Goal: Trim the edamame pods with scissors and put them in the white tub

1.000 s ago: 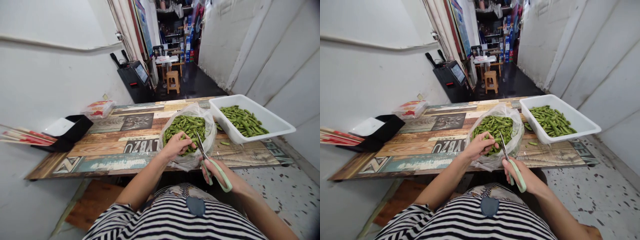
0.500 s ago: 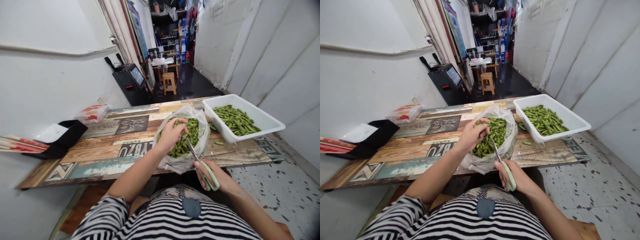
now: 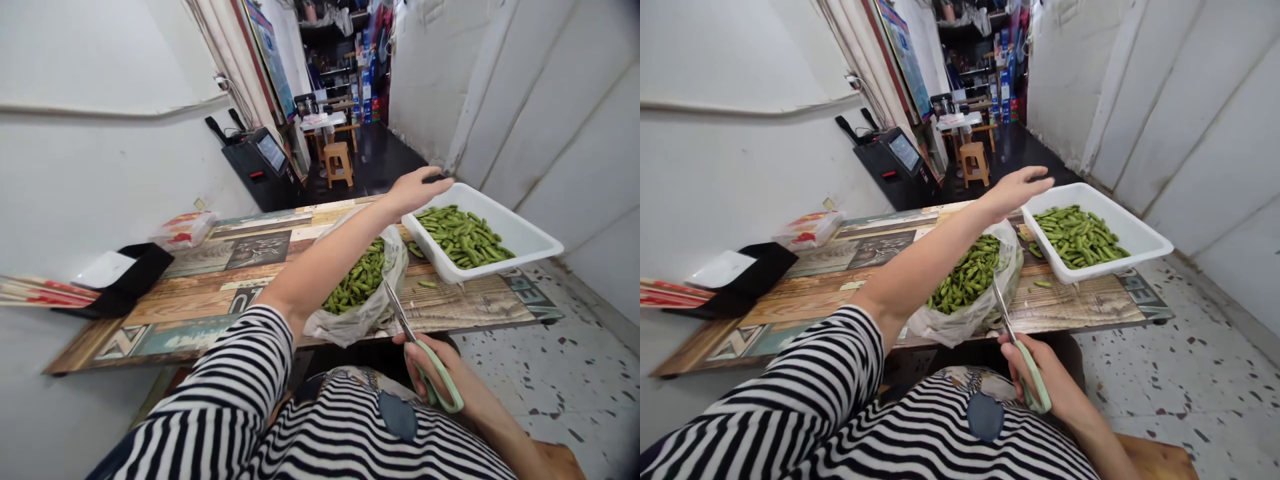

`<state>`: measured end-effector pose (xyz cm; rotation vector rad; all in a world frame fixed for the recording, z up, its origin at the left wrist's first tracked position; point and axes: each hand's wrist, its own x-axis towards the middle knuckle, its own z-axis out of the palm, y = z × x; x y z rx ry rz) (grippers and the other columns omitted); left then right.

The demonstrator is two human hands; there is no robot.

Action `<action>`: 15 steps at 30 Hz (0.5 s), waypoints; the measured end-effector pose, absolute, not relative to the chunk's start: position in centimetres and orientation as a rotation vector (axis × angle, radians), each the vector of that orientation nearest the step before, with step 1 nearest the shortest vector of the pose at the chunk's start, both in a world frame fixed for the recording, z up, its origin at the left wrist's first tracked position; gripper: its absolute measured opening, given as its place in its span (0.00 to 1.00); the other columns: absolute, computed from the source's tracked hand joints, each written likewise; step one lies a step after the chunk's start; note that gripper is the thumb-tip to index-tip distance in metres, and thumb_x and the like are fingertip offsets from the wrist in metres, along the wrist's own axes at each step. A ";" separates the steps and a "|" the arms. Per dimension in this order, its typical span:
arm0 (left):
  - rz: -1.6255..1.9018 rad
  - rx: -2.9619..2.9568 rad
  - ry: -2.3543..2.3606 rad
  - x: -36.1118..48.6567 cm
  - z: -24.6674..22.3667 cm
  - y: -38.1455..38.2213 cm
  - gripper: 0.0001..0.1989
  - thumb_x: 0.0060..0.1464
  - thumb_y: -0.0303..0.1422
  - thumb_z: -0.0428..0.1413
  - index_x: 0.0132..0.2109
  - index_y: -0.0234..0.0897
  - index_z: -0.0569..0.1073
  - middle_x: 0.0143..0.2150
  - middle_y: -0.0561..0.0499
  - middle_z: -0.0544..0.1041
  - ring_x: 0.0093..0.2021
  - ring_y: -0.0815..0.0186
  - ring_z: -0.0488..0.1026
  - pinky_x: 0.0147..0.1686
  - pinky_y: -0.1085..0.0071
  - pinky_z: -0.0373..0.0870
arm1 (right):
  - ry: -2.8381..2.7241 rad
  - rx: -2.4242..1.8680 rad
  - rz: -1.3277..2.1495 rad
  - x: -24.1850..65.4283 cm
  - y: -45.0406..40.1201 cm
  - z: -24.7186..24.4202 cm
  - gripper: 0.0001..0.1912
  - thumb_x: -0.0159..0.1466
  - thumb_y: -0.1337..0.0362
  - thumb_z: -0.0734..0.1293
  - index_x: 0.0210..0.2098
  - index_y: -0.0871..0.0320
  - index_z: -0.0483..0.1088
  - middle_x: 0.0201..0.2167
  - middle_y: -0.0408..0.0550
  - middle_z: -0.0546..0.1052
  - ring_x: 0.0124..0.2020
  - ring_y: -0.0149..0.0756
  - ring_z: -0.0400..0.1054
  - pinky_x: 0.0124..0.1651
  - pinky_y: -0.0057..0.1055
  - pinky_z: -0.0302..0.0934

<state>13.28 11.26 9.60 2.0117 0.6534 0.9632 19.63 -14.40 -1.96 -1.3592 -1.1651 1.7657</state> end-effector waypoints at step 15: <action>0.536 2.559 1.140 -1.5 -1.5 1.6 0.05 0.51 0.30 0.57 0.35 0.35 0.77 0.43 0.43 0.74 0.46 0.59 0.67 0.47 0.63 0.62 | -1.199 -1.413 1.618 18.2 -11.9 -3.3 0.28 0.61 0.42 0.61 0.48 0.59 0.64 0.18 0.38 0.64 0.16 0.30 0.60 0.18 0.27 0.56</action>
